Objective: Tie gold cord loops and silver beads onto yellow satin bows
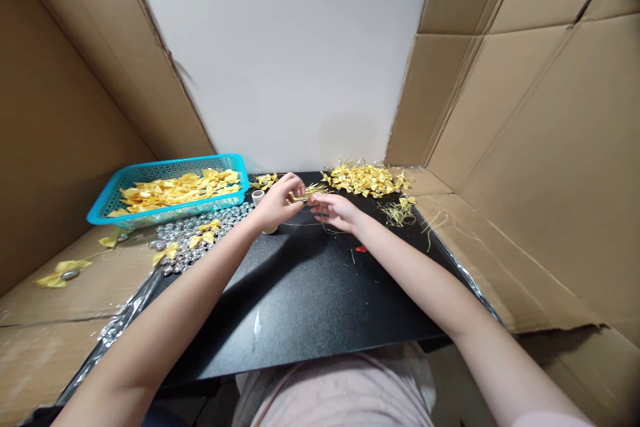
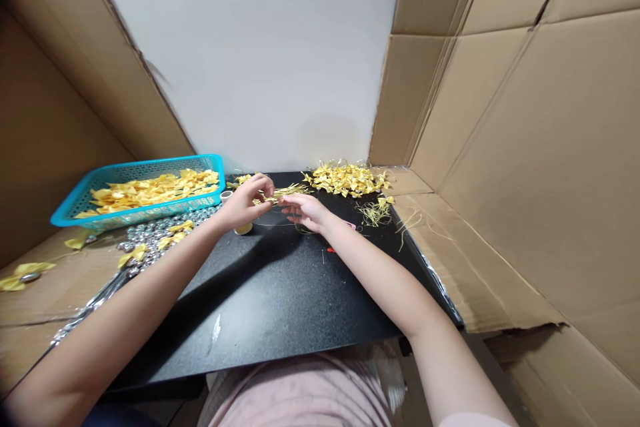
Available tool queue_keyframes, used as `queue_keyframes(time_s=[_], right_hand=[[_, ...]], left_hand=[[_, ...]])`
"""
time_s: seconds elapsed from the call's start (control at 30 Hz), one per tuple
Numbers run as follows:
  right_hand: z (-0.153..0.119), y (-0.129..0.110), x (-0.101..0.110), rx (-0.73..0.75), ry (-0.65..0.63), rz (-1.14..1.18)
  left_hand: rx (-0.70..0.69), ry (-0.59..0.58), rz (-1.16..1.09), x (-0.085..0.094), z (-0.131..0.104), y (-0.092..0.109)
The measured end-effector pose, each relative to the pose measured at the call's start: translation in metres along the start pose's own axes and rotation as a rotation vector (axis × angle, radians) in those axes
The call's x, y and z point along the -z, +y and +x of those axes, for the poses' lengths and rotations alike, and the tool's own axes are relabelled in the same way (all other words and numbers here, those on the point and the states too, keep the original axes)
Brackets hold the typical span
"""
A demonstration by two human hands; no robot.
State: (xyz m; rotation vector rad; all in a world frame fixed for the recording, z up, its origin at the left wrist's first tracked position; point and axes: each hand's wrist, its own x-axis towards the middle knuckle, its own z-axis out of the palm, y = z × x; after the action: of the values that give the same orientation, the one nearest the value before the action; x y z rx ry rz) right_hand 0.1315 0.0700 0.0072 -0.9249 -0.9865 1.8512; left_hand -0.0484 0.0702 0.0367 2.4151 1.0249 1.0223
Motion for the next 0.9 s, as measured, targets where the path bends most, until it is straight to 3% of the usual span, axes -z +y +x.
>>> queue_keyframes(time_s=[0.17, 0.37, 0.7, 0.9], right_hand=[[-0.0025, -0.0013, -0.0028, -0.001, 0.035, -0.008], [-0.0031, -0.0018, -0.0041, 0.002, 0.083, -0.045], [0.0008, -0.001, -0.0017, 0.158, 0.117, -0.248], [0.0026, 0.0013, 0.0004, 0.242, 0.098, -0.342]], left_hand=[[-0.01, -0.065, 0.171, 0.0023, 0.001, 0.0051], [0.077, -0.036, 0.269, 0.0004, 0.0007, 0.0036], [0.271, -0.035, 0.179, -0.0007, 0.0011, 0.0053], [0.267, -0.008, 0.143, -0.0013, 0.0007, 0.0021]])
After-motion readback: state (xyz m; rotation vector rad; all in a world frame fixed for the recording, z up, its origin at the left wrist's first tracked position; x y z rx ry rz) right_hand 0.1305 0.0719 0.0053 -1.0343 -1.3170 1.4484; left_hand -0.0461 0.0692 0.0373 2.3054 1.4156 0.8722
